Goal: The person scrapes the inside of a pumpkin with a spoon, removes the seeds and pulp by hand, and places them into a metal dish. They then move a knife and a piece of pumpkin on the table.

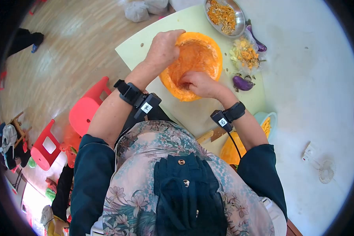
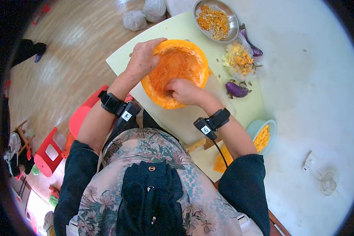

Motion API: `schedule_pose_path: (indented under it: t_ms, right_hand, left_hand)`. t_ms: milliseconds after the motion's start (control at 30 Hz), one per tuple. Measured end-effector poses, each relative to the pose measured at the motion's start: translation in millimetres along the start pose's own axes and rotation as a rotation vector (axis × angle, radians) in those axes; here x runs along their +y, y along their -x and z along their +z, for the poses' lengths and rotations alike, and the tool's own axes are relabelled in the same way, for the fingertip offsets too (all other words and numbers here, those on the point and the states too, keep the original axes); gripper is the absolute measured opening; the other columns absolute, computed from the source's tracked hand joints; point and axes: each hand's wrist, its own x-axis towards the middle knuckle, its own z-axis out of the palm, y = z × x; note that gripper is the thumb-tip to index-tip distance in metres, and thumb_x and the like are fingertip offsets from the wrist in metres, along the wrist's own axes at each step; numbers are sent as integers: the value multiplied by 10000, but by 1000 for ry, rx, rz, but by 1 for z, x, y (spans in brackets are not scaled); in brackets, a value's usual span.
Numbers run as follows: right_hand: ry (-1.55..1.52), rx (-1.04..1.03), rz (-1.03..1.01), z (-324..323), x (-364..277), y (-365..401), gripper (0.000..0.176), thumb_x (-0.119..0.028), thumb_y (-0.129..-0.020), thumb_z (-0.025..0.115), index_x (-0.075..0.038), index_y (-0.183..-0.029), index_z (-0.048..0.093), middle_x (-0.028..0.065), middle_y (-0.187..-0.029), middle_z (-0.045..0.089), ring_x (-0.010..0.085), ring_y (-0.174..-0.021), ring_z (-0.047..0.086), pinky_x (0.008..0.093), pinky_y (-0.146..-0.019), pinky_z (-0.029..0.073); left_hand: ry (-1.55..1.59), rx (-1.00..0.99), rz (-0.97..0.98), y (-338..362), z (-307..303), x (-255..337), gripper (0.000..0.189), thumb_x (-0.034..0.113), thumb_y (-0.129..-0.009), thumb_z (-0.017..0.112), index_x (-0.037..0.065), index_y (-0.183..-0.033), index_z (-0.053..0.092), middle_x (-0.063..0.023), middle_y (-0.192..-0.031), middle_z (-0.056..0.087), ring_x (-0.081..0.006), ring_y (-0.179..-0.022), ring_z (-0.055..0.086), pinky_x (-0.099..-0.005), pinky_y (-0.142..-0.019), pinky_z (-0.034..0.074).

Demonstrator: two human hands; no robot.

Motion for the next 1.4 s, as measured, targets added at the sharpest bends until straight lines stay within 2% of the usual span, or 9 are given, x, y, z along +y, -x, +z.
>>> schedule_pose_path:
  t_ms: [267,467,567,667,833,933,1167,1300,1400]
  right_hand:
    - [-30,50,65,9,-2,5,217,41,-669,466,-4,-831,603,147,-825,610,321,-821,581,385,-734,468]
    - [-155,37,-25,6,-9,12,178,63,-660,457,-3,-783,567,127,-759,580,283,-744,568,341,-683,463]
    - [-290,181,-15,8,-11,17,184,51,-664,458,-4,-813,551,111,-755,558,255,-716,550,323,-670,455]
    - [-395,142,5,4,-26,17,133,1,-713,514,-4,-845,535,100,-761,540,228,-719,539,315,-674,449]
    - [-263,331,10,15,-43,18,203,-124,-715,687,-21,-807,538,121,-714,512,246,-693,538,349,-621,440]
    - [-415,298,58,18,-38,22,224,-139,-716,706,-24,-781,526,106,-704,509,253,-665,516,344,-597,427]
    - [-308,347,-85,17,-45,45,176,-108,-735,685,-21,-783,539,91,-691,507,226,-625,509,314,-571,417]
    - [-359,493,202,-8,-35,82,189,-118,-740,709,-29,-859,592,27,-729,540,109,-684,525,254,-614,436]
    - [-490,752,216,-30,10,110,186,-120,-767,700,-18,-893,608,2,-783,578,71,-700,518,230,-623,445]
  left_hand:
    - [-15,-25,-35,-1,-2,5,433,-30,-676,554,41,-1099,608,-207,-941,634,-354,-856,620,-404,-772,501]
    - [2,-1,16,0,-5,2,434,-30,-674,552,40,-1098,609,-204,-938,636,-357,-849,621,-407,-765,503]
    - [-2,-11,12,0,-6,3,437,-33,-673,550,40,-1100,609,-206,-934,636,-356,-849,622,-405,-767,503]
    - [5,0,41,-1,-4,2,437,-29,-674,549,42,-1100,609,-203,-934,637,-354,-849,624,-402,-766,505]
    - [-24,-24,10,-3,-4,5,422,-15,-675,554,36,-1090,614,-201,-940,637,-350,-847,626,-393,-764,504]
    - [-21,-34,3,-5,1,1,412,-3,-681,558,35,-1087,615,-203,-937,636,-349,-848,626,-392,-763,503]
    - [-17,-27,16,-4,-2,5,409,-1,-689,548,39,-1090,615,-208,-934,635,-347,-850,626,-381,-764,500]
    - [-13,-67,-6,-4,-5,5,416,2,-694,549,43,-1103,613,-210,-933,637,-344,-842,630,-375,-770,500]
    - [-26,-74,-17,-3,-8,9,421,0,-690,550,42,-1104,612,-210,-930,639,-343,-839,633,-373,-773,500]
